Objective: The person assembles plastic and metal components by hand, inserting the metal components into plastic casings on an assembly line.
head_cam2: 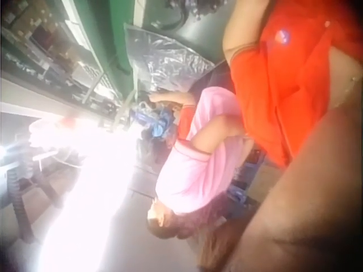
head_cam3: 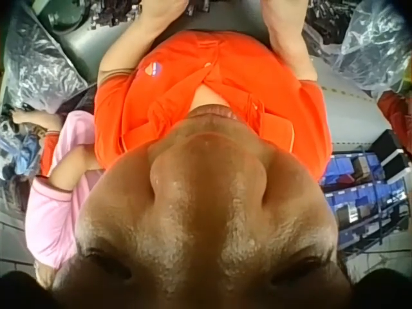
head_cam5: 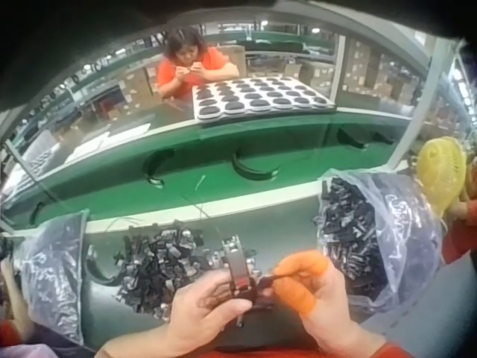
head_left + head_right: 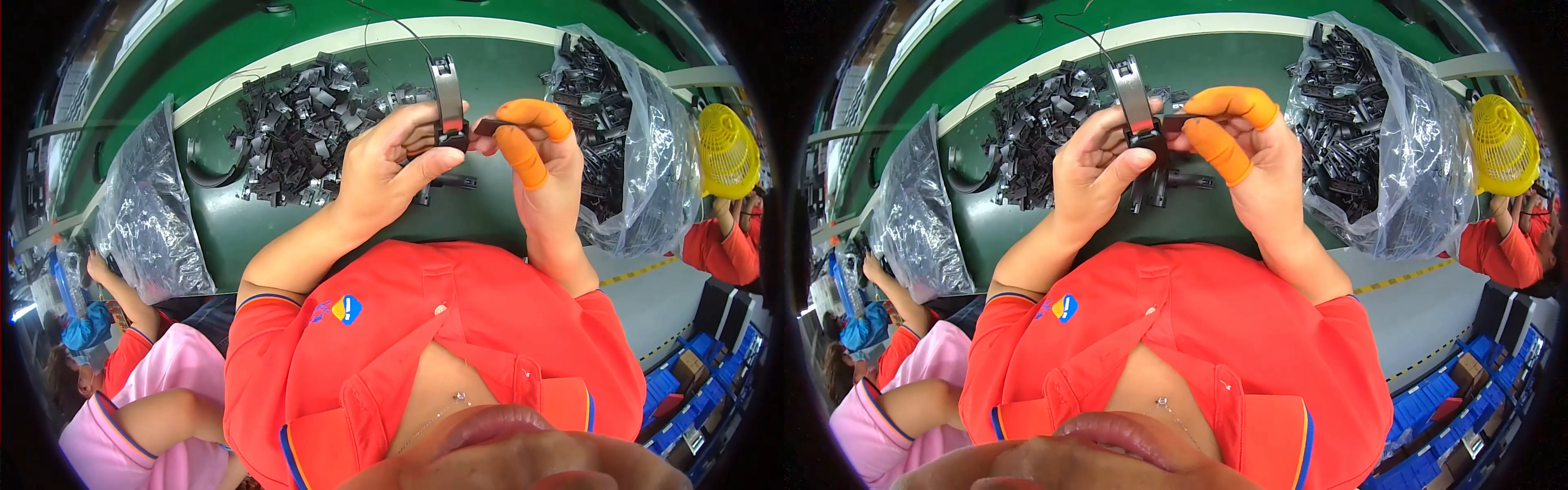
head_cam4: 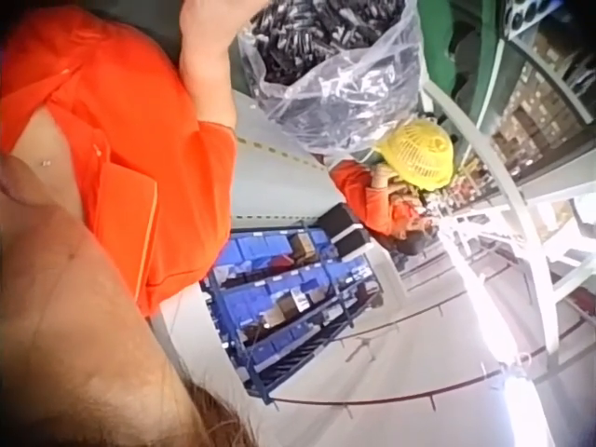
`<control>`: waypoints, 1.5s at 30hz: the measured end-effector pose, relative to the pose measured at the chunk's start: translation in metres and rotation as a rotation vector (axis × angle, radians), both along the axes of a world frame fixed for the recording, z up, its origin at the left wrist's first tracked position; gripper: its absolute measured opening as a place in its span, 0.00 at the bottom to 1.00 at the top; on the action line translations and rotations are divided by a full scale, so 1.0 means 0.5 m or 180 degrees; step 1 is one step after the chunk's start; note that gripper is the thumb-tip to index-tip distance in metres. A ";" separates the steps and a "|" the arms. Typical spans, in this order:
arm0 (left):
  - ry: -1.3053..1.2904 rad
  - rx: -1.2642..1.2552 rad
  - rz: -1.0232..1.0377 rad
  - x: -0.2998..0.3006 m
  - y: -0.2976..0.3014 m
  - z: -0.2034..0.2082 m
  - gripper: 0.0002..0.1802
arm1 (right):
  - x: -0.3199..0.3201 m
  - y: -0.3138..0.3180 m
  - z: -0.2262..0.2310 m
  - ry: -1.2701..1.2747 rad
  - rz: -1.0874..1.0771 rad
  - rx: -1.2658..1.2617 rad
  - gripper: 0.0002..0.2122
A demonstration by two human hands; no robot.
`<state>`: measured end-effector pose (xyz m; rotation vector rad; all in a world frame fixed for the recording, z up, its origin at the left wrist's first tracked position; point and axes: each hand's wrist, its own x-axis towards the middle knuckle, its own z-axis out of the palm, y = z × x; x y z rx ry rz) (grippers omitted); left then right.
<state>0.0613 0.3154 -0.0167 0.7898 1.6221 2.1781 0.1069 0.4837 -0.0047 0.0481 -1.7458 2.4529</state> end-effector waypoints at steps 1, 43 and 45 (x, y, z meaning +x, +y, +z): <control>0.0026 -0.0027 0.0076 0.000 0.001 -0.002 0.21 | -0.005 -0.003 -0.006 0.0397 -0.0118 0.0320 0.10; -0.0072 -0.0346 -0.0022 0.041 0.035 -0.022 0.13 | 0.015 -0.022 -0.021 0.0631 0.0145 0.1111 0.17; -0.0134 0.0003 0.0007 0.033 0.043 -0.033 0.11 | 0.018 -0.019 -0.020 0.0227 0.0312 0.0809 0.19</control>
